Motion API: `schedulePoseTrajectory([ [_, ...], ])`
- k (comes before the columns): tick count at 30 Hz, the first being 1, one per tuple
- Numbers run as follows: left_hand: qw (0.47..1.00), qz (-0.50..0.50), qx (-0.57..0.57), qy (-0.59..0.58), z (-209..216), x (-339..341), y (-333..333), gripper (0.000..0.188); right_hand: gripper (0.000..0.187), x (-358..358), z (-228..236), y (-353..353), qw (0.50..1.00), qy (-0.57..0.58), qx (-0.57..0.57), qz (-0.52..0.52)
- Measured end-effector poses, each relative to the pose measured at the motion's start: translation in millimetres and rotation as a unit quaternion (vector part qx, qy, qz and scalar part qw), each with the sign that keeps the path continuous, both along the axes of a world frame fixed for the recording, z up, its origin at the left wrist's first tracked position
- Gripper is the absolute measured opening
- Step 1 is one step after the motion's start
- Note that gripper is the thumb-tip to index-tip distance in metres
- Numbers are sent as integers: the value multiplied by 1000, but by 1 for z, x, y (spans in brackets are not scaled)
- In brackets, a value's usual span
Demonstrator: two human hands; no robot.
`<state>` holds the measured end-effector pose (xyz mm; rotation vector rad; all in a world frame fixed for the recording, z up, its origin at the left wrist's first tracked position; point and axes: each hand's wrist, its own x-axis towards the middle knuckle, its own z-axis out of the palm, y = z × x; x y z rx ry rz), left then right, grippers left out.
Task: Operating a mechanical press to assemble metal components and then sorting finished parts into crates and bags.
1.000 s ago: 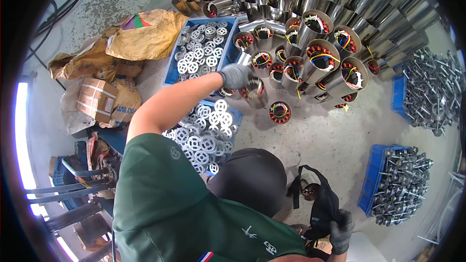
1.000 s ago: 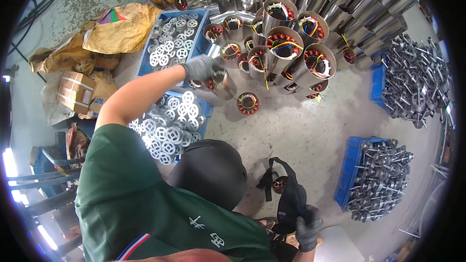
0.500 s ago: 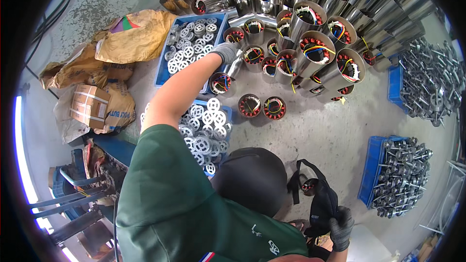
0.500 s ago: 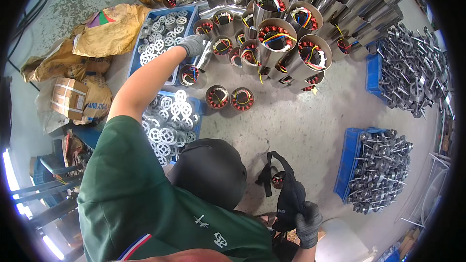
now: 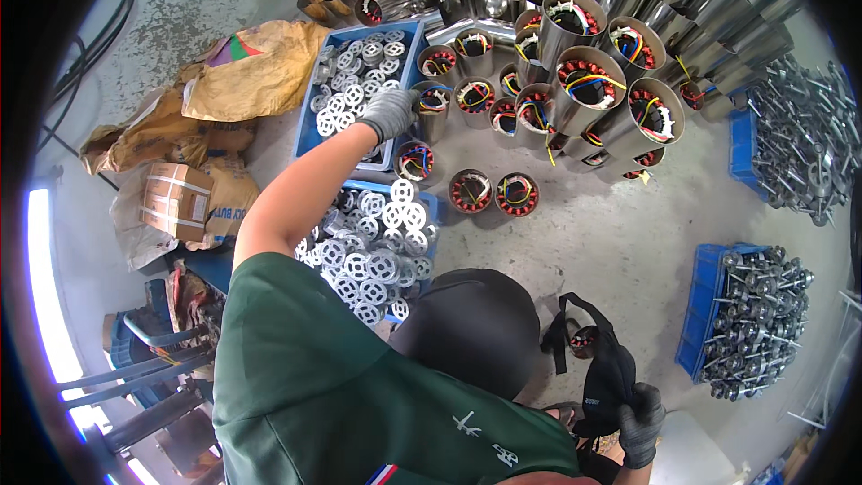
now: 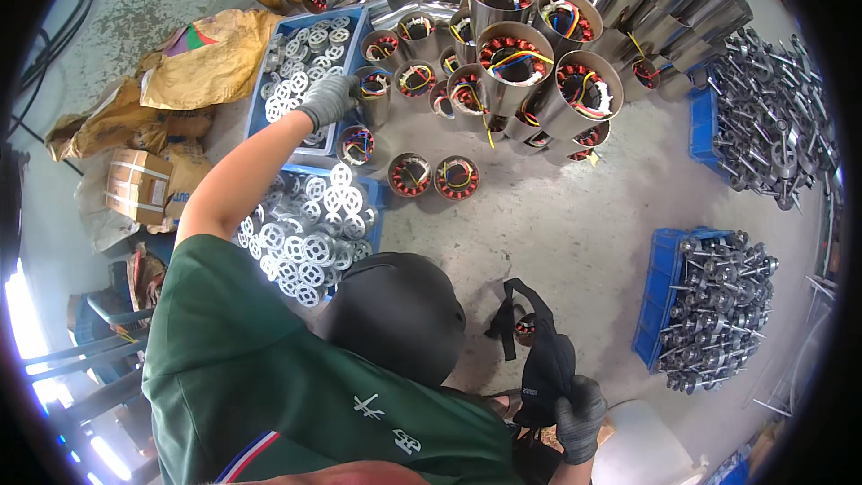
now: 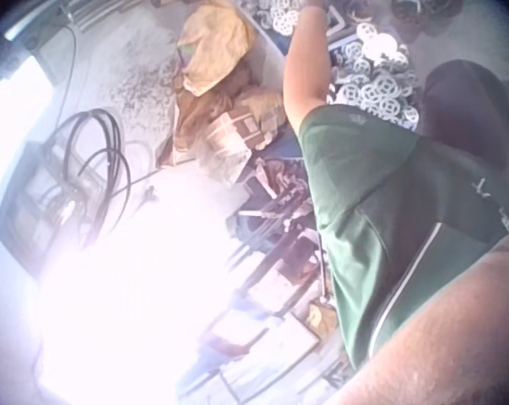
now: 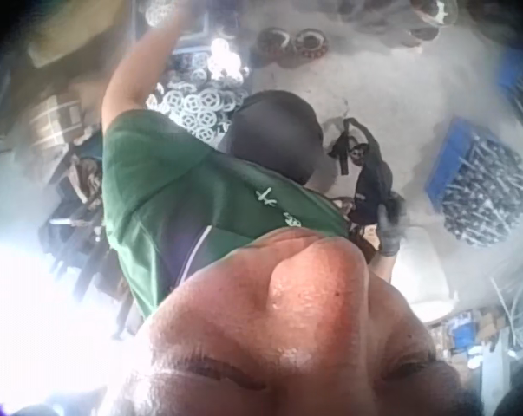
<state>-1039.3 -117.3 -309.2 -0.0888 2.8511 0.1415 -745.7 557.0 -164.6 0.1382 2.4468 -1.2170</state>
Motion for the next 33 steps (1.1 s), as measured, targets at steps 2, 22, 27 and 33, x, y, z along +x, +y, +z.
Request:
schedulePoseTrajectory([
  [2,999,-33,3,0,-1,19,0,23,39,0,-1,0,999,-7,-26,-24],
  [22,968,-4,134,214,-7,-74,23,40,40,-1,0,0,1000,9,17,-2],
  [27,993,-78,-14,92,-35,-152,51,43,41,-1,-1,-3,999,-19,5,-29],
  [33,999,-46,-17,1,-47,-163,57,57,43,-1,-3,-2,1000,-22,16,3],
])
